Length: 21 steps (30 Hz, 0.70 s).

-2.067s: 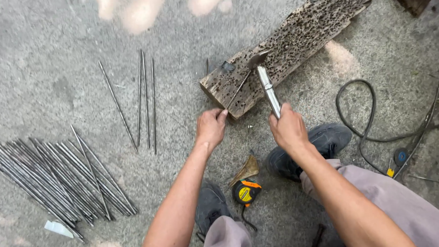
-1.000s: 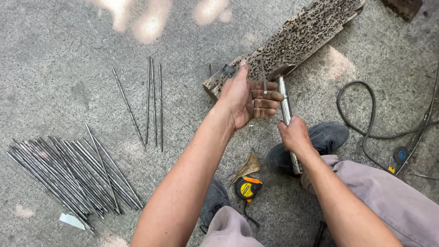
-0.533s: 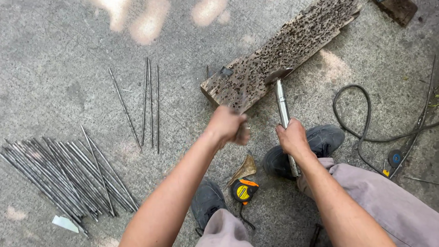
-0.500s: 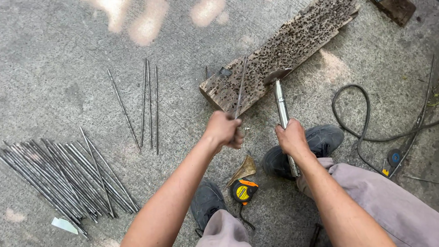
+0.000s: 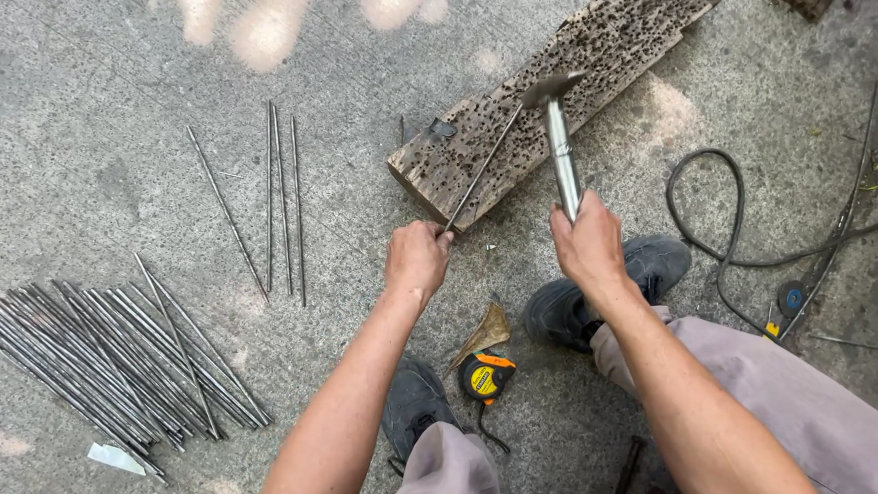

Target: Straightening metal rods by hammering them against a wooden block on the floor

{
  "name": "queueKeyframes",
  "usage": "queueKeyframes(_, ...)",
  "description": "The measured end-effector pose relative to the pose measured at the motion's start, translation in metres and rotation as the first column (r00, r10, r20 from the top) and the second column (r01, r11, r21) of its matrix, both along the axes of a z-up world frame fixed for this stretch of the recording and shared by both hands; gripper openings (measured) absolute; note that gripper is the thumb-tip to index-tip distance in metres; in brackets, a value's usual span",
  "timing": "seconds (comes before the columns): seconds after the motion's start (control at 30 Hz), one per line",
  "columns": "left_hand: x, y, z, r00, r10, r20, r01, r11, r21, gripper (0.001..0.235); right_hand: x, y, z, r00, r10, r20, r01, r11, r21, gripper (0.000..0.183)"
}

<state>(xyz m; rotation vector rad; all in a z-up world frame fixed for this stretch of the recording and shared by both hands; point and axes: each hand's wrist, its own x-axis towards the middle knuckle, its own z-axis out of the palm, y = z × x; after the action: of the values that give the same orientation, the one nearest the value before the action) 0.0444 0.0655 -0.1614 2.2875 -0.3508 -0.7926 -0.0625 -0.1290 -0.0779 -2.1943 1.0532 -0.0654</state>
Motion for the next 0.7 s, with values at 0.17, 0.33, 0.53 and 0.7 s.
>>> queueKeyframes(0.17, -0.007, -0.001, 0.014, 1.0, 0.006, -0.013, -0.006, 1.0, -0.005, 0.024, 0.007, 0.0, -0.014, 0.998, 0.025, -0.059, -0.027, 0.999, -0.038, 0.027)
queueKeyframes(0.33, -0.004, -0.007, 0.005, 1.0, -0.012, 0.024, 0.011, 0.999, 0.034, 0.023, 0.0, -0.006, -0.015, 0.978, 0.112, -0.173, -0.117, 0.993, -0.018, 0.025)
queueKeyframes(0.53, -0.005, 0.019, 0.031, 0.993, 0.077, 0.091, -0.069, 0.994, -0.09, 0.027, -0.016, -0.002, -0.027, 0.953, 0.165, -0.256, -0.153, 0.986, 0.067, 0.045)
queueKeyframes(0.7, 0.011, 0.085, 0.012, 0.892, 0.403, 0.206, -0.417, 0.908, 0.028, 0.031, -0.038, -0.042, -0.089, 0.973, 0.077, -0.219, -0.081, 0.997, -0.009, 0.038)
